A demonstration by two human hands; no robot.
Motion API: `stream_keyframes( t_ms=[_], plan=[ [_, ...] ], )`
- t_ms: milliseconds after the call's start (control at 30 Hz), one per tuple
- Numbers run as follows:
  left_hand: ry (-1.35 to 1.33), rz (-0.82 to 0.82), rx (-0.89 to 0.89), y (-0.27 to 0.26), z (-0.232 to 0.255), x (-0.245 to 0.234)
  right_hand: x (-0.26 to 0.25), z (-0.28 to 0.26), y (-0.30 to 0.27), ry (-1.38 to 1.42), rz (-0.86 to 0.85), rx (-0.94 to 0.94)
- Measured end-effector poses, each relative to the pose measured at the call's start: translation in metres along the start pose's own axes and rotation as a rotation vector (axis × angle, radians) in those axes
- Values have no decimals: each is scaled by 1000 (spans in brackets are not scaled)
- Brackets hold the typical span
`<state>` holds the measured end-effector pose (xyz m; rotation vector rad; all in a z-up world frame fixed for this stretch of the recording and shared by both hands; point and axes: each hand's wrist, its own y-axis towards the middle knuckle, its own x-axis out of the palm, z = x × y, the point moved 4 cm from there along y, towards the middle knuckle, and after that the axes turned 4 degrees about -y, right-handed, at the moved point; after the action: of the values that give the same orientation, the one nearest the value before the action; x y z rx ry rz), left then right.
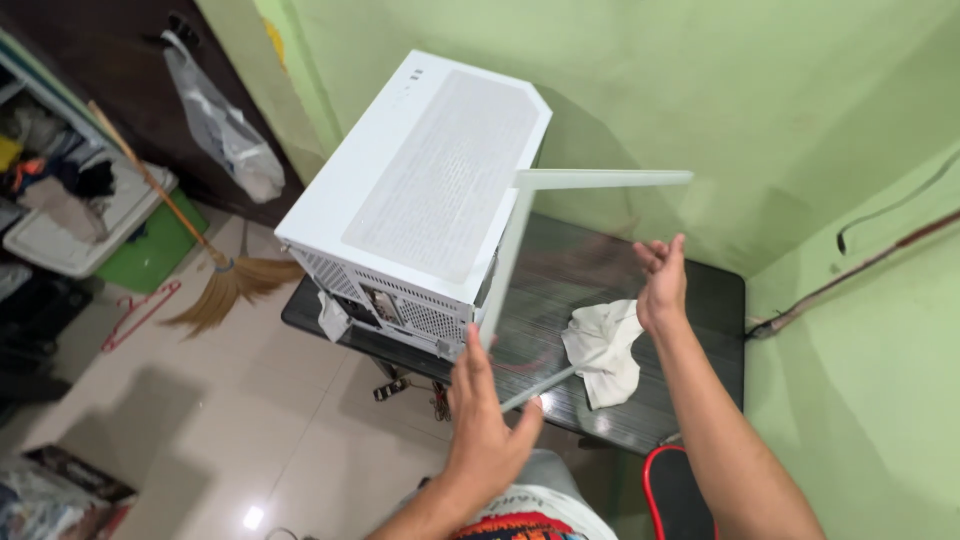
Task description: The person is assembling a white computer case, installing the side panels and front filter.
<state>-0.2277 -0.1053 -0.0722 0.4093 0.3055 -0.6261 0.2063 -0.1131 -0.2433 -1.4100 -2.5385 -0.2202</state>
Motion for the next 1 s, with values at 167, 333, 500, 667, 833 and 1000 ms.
stream_keyframes(
  t_ms=[167,333,500,667,833,1000],
  plan=[
    [-32,168,-94,6,-35,28,57,-16,31,-121,-87,262],
    [-52,327,-255,10,-55,71,78,29,102,-158,-264,271],
    [3,448,-261,15,-78,109,104,52,131,-78,-382,239],
    [4,494,-324,23,-106,137,111,83,164,53,-433,296],
    [59,535,-410,42,-119,156,128,100,182,108,-422,280],
    [118,552,-489,55,-130,166,141,121,201,233,-447,296]
  ],
)
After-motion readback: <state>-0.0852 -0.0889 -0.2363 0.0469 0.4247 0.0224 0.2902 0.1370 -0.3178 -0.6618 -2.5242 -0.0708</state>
